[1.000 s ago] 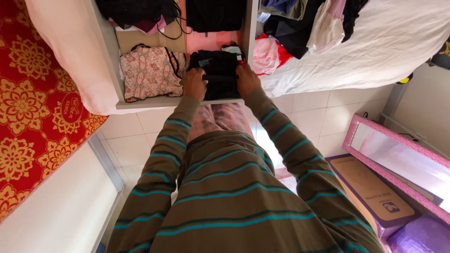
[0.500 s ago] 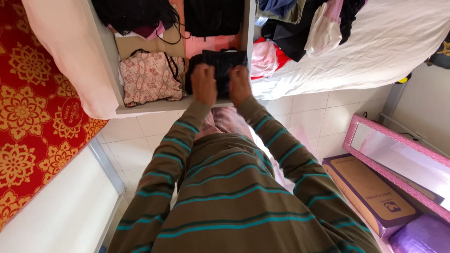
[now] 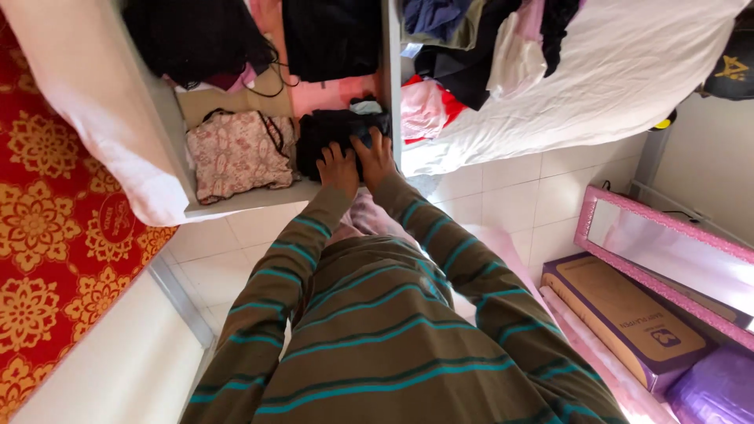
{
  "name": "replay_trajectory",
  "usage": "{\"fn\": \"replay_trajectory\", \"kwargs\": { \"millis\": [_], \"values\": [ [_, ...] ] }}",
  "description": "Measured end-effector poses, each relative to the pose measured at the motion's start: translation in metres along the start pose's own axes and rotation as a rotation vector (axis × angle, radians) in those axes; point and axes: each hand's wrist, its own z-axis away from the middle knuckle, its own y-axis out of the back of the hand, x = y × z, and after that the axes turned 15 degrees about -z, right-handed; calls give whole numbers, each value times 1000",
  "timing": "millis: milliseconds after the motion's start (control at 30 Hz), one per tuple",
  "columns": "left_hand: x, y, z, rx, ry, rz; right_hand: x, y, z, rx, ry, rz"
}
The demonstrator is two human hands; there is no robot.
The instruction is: Organize various pieces of clothing and undergarments into a drawer.
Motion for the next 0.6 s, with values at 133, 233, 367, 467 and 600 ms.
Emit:
{"fn": "replay_trajectory", "kwargs": {
  "millis": [133, 233, 367, 467, 600],
  "values": [
    [4, 23, -4, -61, 56, 79, 43, -24, -28, 1, 340, 356],
    [-11, 28, -7, -104, -14, 215, 135, -56, -37, 91, 66, -533],
    [-48, 70, 18, 346, -229, 611, 168, 128, -50, 510, -210, 125],
    [-64, 123, 46, 206, -8, 703, 219, 170, -81, 761, -414, 569],
    [-68, 138, 55, 199, -77, 762, 253, 195, -84, 573, -572, -127]
  ]
}}
